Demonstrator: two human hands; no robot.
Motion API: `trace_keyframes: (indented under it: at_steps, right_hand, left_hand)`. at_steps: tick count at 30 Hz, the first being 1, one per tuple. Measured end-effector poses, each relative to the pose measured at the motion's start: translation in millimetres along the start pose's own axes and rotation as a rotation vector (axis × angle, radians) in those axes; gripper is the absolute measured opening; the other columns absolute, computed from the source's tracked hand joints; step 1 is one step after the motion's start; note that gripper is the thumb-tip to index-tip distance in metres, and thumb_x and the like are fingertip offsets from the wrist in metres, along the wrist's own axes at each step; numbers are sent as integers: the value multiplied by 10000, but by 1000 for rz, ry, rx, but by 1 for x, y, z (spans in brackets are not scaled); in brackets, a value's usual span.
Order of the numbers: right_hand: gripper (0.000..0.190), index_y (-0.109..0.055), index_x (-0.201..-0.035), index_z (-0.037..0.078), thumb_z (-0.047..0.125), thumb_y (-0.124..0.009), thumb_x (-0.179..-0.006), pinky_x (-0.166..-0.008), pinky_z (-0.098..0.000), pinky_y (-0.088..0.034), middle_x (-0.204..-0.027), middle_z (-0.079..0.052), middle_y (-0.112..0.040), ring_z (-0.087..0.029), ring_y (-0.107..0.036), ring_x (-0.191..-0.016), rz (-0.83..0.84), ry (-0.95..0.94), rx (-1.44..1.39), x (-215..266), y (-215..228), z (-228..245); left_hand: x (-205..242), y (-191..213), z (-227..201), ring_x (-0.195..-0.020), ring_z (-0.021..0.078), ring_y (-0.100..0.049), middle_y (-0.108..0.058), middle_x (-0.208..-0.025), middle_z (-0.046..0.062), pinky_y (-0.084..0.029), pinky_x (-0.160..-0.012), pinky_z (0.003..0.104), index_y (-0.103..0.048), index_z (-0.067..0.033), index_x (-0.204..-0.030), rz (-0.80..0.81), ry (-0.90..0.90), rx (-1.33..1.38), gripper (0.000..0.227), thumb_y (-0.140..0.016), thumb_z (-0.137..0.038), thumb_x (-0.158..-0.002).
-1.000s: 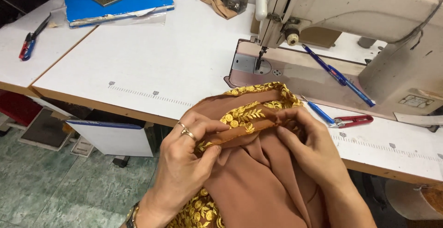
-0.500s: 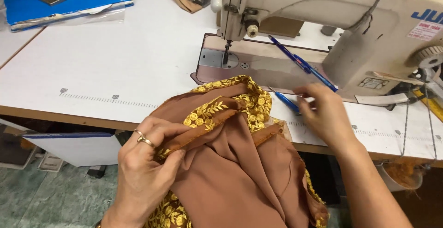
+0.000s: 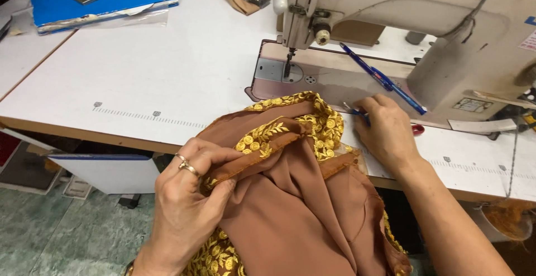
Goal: Repairing or adjusting intricate gold embroidery on a brown mesh garment using a small hand tool at a sewing workstation.
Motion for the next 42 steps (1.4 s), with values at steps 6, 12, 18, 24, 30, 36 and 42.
trace_keyframes:
  at_steps: [6,12,18,24,30,36,42]
  right_hand:
    - [233,-675,-1098,-22,-14,-624,-871,-792,-319,-553,-940,-132,-616,-220,-625,-782,20,-217,-311,5,37,9]
    - [135,-636,-1011,17,20,-514,-955,-544,-276,-409,-917,-71,-530,-157,-520,-639,-18,-340,-537,19,82,55]
    - [147,-657,-971,49,56,-510,-970,-695,-258,-384,-815,-38,-542,-142,-501,-743,-32,-154,-542,29,98,94]
    - [217,-686,-1039,48,35,-491,-946,-653,-229,-393,-759,-18,-559,-111,-514,-703,39,-145,-676,34,96,111]
    - [250,-684,-1051,39,58,-450,-965,-687,-235,-412,-794,-29,-588,-114,-550,-739,41,-176,-700,34,97,112]
    - [250,-707,-1015,73,140,-471,-962,-700,-246,-414,-800,-15,-632,-118,-554,-758,30,-285,-585,39,101,91]
    - [195,-712,-1020,69,144,-565,-917,-775,-248,-415,-893,-32,-644,-127,-596,-872,48,-218,-605,41,107,85]
  left_hand:
    - [-2,2,-3,-743,158,-609,-634,-815,50,-510,-639,255,-685,-37,-920,0,48,66,266,-609,91,-700]
    - [-1,2,-4,-768,163,-608,-622,-836,48,-500,-669,261,-695,-44,-952,-5,53,63,298,-620,83,-693]
    - [-1,3,-5,-760,166,-604,-622,-836,48,-477,-678,259,-681,-46,-938,-6,53,89,320,-568,87,-669]
    - [-1,5,-5,-767,166,-606,-629,-843,47,-492,-681,260,-681,-45,-942,-1,53,94,308,-583,83,-679]
    - [-2,7,-2,-761,145,-589,-629,-818,24,-486,-661,261,-686,-71,-940,4,43,48,216,-619,35,-764]
    - [-4,11,2,-760,147,-597,-654,-836,46,-461,-648,244,-699,-59,-935,-9,109,51,220,-606,41,-763]
    - [-2,8,8,-790,133,-610,-670,-857,30,-488,-682,251,-703,-89,-935,-2,178,21,254,-620,16,-720]
Point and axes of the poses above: each hand's wrist, its own x-axis away from the middle knuckle, its own y-axis out of the back of the hand, z = x × y, the point moved 4 cm from there along -x, towards the middle knuckle
